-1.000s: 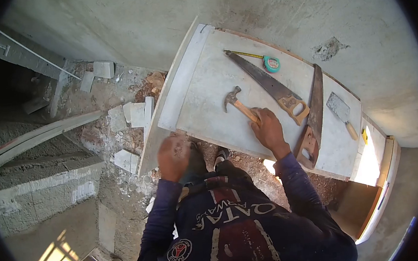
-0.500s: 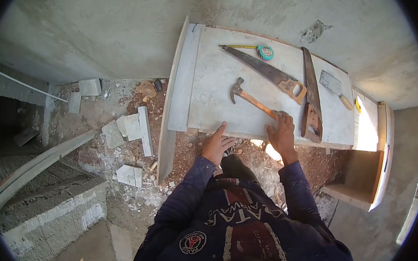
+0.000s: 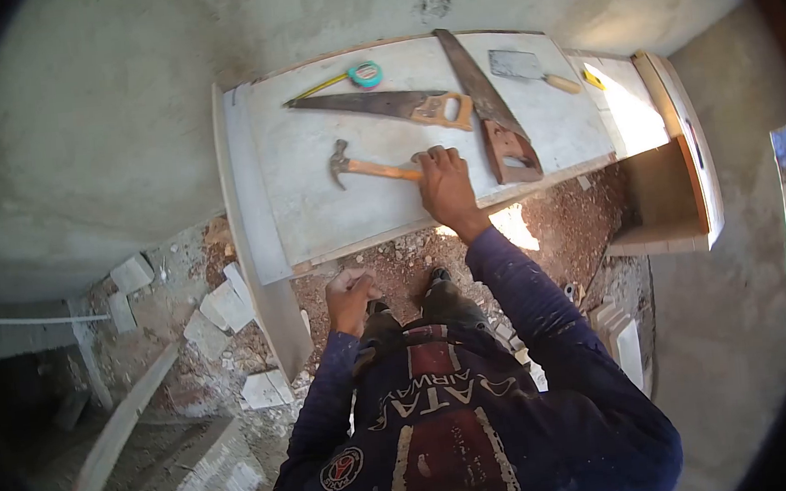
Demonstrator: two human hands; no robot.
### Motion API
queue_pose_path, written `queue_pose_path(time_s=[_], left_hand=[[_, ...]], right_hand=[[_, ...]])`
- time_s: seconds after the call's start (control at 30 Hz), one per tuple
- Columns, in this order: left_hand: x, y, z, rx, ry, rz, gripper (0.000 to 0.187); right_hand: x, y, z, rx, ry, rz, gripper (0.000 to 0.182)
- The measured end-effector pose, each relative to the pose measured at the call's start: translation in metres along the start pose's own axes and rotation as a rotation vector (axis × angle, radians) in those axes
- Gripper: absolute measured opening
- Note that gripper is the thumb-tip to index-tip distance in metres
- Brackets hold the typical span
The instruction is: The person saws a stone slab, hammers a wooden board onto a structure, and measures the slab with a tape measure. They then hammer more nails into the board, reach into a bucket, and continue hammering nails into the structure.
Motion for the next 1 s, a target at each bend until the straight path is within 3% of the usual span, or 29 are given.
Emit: queue_pose_path(time_s=[0.1,0.2,0.33,0.4,0.5,0.67,0.73,0.83,0.87,0.93,1.0], left_hand=[[-0.003,-0.015,-0.006,0.273,0.065,-0.072,0.013],[0.003,-0.017,-0.027,0.4,0.15,-0.14,0.013],[0.006,-0.029,-0.086,0.521,0.239,-0.197,0.018],[0.009,-0.026,-0.119,0.582,0.322,-0.177,0.019],[0.018,-0.003,-0.175,0.623,0.458,-0.193,0.021],[0.005,0.042,-0.274,0.792,0.61,-0.092,0.013],[-0.001,0.053,-0.308,0.87,0.605,-0.038,0.01],[-0.001,0.053,-0.338,0.68,0.485,-0.104,0.014],[0.011,0.054,-0.336,0.556,0.403,-0.134,0.017],[0.022,0.041,-0.329,0.383,0.216,-0.129,0.023],[0.035,0.032,-0.314,0.243,0.087,-0.12,0.024]], right_hand=[[-0.006,0.001,0.018,0.228,0.031,-0.11,0.012],[-0.039,0.001,0.037,0.615,0.231,-0.088,0.004],[-0.131,-0.047,0.022,0.621,0.274,-0.153,0.009],[-0.196,-0.085,0.001,0.574,0.568,-0.306,0.013],[-0.285,-0.139,-0.003,0.436,0.682,-0.539,0.017],[-0.399,-0.228,0.019,0.402,0.569,-0.802,0.02],[-0.427,-0.258,0.039,0.36,0.513,-0.979,0.022],[-0.456,-0.292,0.063,0.389,0.425,-0.945,0.026],[-0.467,-0.301,0.062,0.398,0.35,-0.874,0.028],[-0.471,-0.316,0.076,0.46,0.372,-1.047,0.028],[-0.456,-0.324,0.081,0.491,0.414,-1.004,0.026]])
Point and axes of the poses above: each hand's wrist, its own x-axis towards the middle knuckle, its own z-axis out of the back of the hand, y = z × x, the point moved 7 cm from there along x, towards the middle knuckle
